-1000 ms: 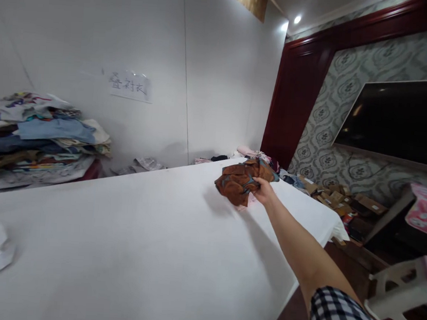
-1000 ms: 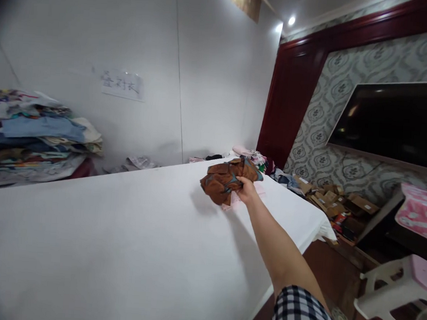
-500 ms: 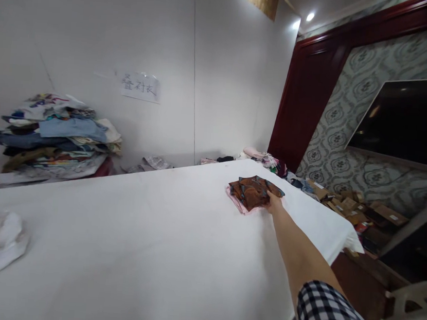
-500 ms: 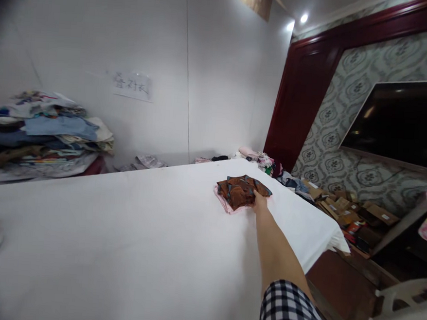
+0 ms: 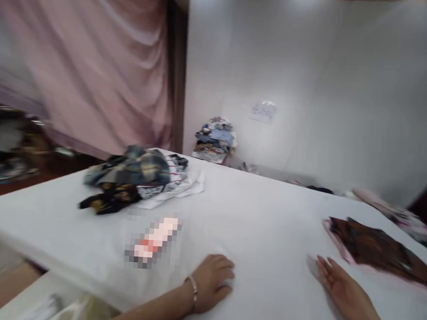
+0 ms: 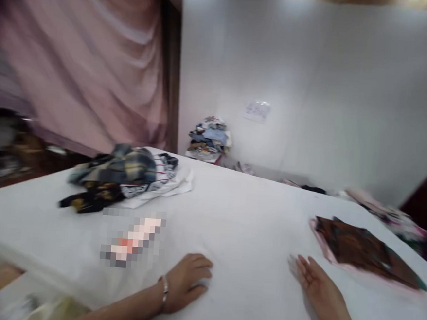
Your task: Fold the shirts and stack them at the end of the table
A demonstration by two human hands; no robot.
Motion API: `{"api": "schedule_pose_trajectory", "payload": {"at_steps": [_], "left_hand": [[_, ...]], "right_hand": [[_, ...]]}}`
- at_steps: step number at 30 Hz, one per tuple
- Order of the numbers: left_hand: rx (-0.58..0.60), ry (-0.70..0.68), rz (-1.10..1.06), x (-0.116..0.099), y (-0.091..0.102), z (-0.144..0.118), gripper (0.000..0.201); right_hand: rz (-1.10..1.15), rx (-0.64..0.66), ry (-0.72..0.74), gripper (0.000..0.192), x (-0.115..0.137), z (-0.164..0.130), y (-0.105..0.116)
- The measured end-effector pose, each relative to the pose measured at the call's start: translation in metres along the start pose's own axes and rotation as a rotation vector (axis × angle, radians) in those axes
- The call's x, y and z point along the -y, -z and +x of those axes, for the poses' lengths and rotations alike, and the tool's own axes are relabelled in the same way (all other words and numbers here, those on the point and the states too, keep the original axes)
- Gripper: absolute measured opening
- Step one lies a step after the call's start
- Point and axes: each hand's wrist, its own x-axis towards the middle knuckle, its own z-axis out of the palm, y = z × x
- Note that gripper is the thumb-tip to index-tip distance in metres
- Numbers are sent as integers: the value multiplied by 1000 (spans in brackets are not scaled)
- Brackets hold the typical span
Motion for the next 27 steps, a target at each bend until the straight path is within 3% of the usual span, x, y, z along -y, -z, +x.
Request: {"api": "schedule_pose_trajectory", "payload": {"at_steps": [4,7,9,12,15,18,20,23,27], "left_hand": [[34,63,-117,0,-2,-3,24],[-39,100,-204,3,6,-4,26],[-124,147,-208,10,21,-4,25],[-289,259,-137,35,63,-5,23],[-434,477,87,75,121,-7,24],[-542,685,282,119,178,-8,32],[-587,784,382,145,205,-7,42],[-541,973,530,175,225,-2,60],[-492,1162,536,202,226,4,69]], "right_hand": [[-32,336,-235,40,-31,-34,-69],[-216,577,-254,47,-41,-67,-121],[-345,704,-221,48,-45,-84,-149],[-448,846,-162,48,-52,-95,-180],[-434,885,-103,48,-61,-93,-196],[-392,809,-41,47,-73,-82,-200],[-361,748,-12,47,-82,-75,-200],[-334,711,-2,49,-90,-68,-198],[-349,736,-15,50,-88,-68,-197]]}}
